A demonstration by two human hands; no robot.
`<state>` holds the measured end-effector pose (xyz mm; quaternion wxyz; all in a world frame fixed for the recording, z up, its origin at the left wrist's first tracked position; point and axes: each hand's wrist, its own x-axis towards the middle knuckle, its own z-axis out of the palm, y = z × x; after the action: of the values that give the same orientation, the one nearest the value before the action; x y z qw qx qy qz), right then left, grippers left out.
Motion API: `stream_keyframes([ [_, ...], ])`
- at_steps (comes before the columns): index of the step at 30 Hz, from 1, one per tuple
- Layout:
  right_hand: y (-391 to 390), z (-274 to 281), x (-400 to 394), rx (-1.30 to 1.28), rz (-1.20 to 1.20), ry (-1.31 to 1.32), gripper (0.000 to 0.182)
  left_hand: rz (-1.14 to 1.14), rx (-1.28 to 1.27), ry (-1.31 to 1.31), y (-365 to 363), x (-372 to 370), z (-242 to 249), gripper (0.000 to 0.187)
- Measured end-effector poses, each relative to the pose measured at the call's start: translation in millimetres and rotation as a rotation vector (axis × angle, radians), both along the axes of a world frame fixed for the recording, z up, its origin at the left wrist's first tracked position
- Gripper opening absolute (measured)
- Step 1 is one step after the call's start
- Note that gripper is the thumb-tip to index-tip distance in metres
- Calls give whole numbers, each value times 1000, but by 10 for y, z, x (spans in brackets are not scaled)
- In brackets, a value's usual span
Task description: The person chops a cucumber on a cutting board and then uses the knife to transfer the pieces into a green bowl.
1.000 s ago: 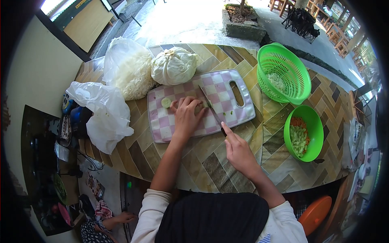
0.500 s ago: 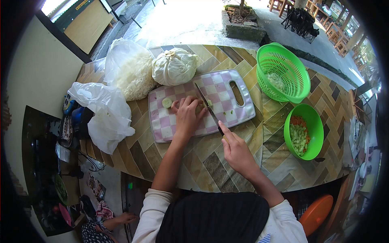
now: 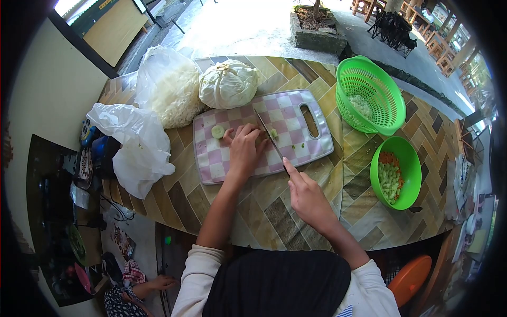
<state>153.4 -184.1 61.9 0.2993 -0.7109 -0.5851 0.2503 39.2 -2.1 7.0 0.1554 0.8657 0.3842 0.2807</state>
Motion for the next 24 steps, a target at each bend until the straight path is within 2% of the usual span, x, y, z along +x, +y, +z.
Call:
stream_keyframes([
  [6, -1, 40, -43, -60, 9, -90, 67, 0, 4, 29, 2, -7, 5, 20],
  [12, 18, -126, -51, -29, 5, -126, 67, 1, -4, 26, 7, -6, -17, 21],
  [21, -150, 19, 84, 10, -11, 169, 56, 37, 4, 35, -34, 5, -3, 26],
  [24, -204, 73, 101, 34, -12, 179, 54, 34, -3, 19, -53, 9, 34, 29],
])
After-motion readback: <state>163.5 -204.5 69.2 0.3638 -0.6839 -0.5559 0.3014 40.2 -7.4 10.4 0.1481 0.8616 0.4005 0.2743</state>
